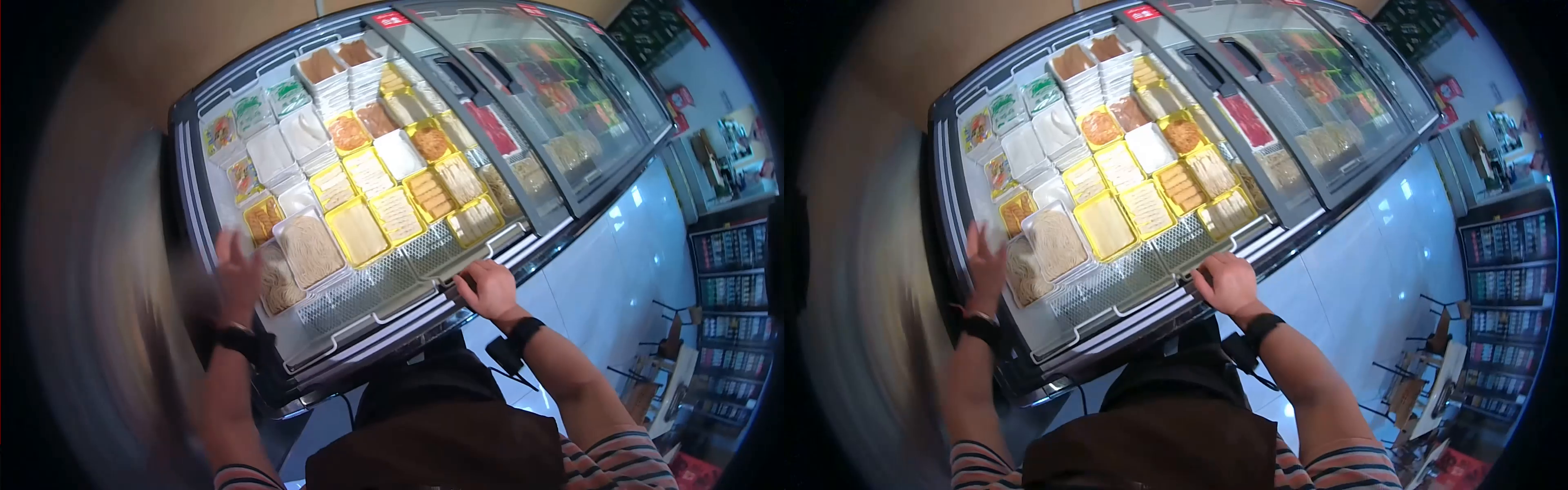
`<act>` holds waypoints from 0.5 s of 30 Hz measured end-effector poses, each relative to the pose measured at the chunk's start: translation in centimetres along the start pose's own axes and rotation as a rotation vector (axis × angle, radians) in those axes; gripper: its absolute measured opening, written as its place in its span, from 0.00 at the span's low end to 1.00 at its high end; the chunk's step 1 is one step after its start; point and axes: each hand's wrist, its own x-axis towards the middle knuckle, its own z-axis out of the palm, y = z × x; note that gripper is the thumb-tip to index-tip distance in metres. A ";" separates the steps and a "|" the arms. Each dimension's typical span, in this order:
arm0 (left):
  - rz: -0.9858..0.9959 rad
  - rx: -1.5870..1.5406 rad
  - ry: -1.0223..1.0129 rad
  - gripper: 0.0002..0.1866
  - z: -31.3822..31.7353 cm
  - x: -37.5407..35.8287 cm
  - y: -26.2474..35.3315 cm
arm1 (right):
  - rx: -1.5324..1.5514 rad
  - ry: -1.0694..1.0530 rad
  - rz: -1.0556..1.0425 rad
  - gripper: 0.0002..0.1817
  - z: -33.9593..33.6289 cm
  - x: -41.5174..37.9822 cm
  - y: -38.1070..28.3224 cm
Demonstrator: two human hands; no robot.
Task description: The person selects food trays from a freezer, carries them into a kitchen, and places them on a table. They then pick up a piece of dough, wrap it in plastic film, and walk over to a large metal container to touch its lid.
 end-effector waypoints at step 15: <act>0.199 -0.083 -0.313 0.37 2.1 -6.1 14.5 | -0.018 0.111 0.010 0.13 0.1 -1.2 0.9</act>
